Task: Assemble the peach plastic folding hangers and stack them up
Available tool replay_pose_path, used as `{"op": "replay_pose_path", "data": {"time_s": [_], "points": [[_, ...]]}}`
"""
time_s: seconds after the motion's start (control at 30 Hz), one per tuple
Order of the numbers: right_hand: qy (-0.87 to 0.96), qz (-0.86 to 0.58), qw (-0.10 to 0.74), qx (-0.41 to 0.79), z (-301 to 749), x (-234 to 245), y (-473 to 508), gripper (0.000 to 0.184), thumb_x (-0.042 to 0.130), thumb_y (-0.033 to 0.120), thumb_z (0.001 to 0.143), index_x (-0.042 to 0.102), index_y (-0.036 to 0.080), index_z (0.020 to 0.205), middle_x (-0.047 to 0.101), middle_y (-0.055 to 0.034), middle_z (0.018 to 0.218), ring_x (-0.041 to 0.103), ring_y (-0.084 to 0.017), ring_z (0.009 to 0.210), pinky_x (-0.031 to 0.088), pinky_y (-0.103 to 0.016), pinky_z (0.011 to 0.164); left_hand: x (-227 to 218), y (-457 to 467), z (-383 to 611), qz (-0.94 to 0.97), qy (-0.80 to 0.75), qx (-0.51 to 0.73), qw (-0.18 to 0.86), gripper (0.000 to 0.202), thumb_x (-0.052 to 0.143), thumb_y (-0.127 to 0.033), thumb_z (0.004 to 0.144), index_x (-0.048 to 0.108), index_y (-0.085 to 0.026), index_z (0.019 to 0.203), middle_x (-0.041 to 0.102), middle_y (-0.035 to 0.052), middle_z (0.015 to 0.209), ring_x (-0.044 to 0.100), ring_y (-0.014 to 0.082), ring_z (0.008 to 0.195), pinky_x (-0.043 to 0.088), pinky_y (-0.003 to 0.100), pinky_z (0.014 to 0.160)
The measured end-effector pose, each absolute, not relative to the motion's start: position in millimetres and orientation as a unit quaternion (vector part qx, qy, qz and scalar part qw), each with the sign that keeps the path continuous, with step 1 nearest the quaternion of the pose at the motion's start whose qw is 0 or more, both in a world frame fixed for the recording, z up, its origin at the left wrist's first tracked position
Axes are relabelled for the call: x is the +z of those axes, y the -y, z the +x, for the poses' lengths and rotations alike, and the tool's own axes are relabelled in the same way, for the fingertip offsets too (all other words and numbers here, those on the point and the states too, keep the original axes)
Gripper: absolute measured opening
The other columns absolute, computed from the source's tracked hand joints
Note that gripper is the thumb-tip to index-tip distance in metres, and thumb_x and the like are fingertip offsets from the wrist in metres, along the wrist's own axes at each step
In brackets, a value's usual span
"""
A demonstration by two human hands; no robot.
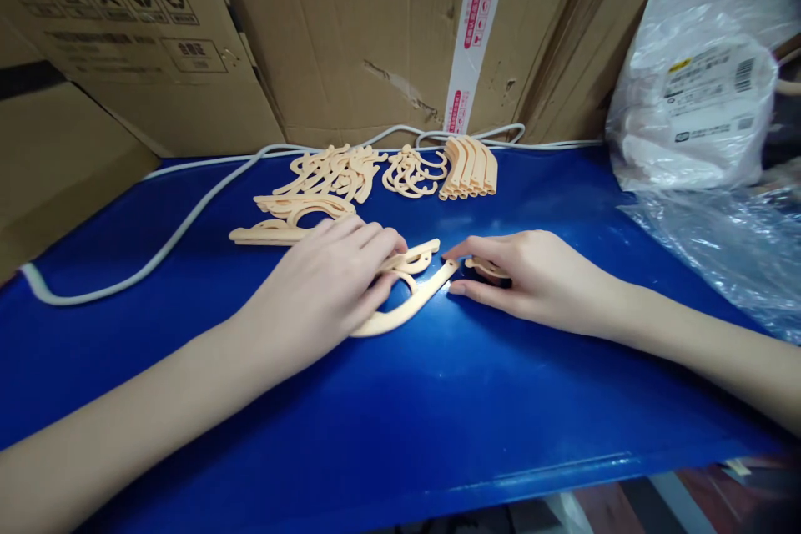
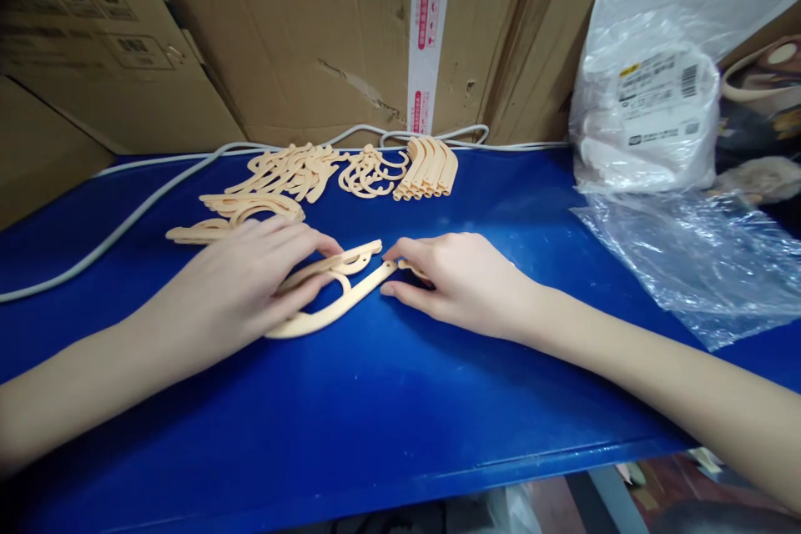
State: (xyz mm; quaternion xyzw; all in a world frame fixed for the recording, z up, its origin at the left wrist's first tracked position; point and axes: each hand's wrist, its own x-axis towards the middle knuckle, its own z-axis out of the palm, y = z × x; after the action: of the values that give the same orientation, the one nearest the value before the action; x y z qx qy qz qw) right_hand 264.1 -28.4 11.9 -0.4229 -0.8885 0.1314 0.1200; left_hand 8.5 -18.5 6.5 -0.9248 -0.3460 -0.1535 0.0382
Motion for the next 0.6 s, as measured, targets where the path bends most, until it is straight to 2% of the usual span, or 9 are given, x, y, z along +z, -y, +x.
{"op": "replay_pose_path", "data": {"time_s": [0.07,0.13,0.23,0.33,0.4,0.47,0.53,0.6], "points": [[0.899,-0.384,0.122,0.173,266,13,29,0.024,0.061,0.033,0.096,0.071,0.016,0.109,0.057,0.0029,0.064,0.056,-0.013,0.058,0.036,-0.024,0.057,6,12,6,-0.930,0.305,-0.136,0.153,0.021,0.045,-0.022,0.101,0.063,-0.016,0.095,0.069,0.0079,0.089,0.063,0.0291,0.089,0.047,0.041,0.076],[0.904,-0.335,0.128,0.235,267,15,30,0.022,0.061,0.028,0.095,0.071,0.015,0.109,0.057,0.0029,0.069,0.053,-0.011,0.059,0.039,-0.023,0.057,6,6,2,-0.926,0.279,-0.127,0.218,0.023,0.044,-0.020,0.101,0.065,-0.014,0.094,0.069,0.0095,0.087,0.063,0.0299,0.088,0.047,0.042,0.076],[0.903,-0.301,0.152,0.266,269,14,29,0.031,0.052,0.021,0.099,0.066,0.013,0.125,0.061,-0.0021,0.086,0.058,-0.011,0.070,0.045,-0.022,0.065,5,1,-2,-0.927,0.256,-0.121,0.245,0.027,0.041,-0.017,0.101,0.067,-0.011,0.097,0.070,0.0117,0.088,0.064,0.0295,0.087,0.049,0.041,0.076],[0.905,-0.310,0.182,0.226,272,12,26,0.035,0.042,0.025,0.105,0.063,0.013,0.130,0.064,-0.0078,0.101,0.063,-0.014,0.086,0.049,-0.025,0.078,6,1,-3,-0.928,0.254,-0.118,0.247,0.031,0.038,-0.016,0.102,0.068,-0.010,0.098,0.071,0.0128,0.090,0.065,0.0302,0.088,0.050,0.043,0.077],[0.904,-0.332,0.186,0.196,273,11,24,0.036,0.040,0.029,0.106,0.063,0.014,0.129,0.066,-0.0051,0.091,0.064,-0.014,0.080,0.048,-0.025,0.075,7,4,0,-0.927,0.267,-0.130,0.229,0.031,0.038,-0.018,0.102,0.068,-0.010,0.099,0.072,0.0132,0.095,0.066,0.0310,0.091,0.050,0.045,0.078],[0.899,-0.364,0.178,0.167,274,13,24,0.036,0.038,0.032,0.107,0.060,0.015,0.129,0.063,0.0005,0.073,0.061,-0.013,0.063,0.044,-0.023,0.063,8,10,4,-0.934,0.278,-0.148,0.169,0.029,0.041,-0.024,0.103,0.067,-0.012,0.104,0.072,0.0130,0.105,0.066,0.0308,0.097,0.051,0.046,0.082],[0.891,-0.397,0.168,0.142,273,14,26,0.035,0.038,0.034,0.107,0.058,0.015,0.128,0.061,0.0034,0.065,0.058,-0.013,0.054,0.039,-0.023,0.055,8,16,9,-0.946,0.272,-0.160,0.077,0.028,0.047,-0.034,0.102,0.065,-0.015,0.111,0.069,0.0130,0.120,0.063,0.0310,0.111,0.050,0.047,0.091],[0.887,-0.414,0.163,0.121,272,14,29,0.032,0.040,0.035,0.106,0.055,0.014,0.123,0.064,0.0023,0.067,0.060,-0.014,0.055,0.037,-0.024,0.054,6,22,13,-0.954,0.256,-0.156,0.002,0.032,0.055,-0.044,0.098,0.063,-0.017,0.114,0.061,0.0135,0.136,0.052,0.0326,0.132,0.044,0.051,0.106]]}}
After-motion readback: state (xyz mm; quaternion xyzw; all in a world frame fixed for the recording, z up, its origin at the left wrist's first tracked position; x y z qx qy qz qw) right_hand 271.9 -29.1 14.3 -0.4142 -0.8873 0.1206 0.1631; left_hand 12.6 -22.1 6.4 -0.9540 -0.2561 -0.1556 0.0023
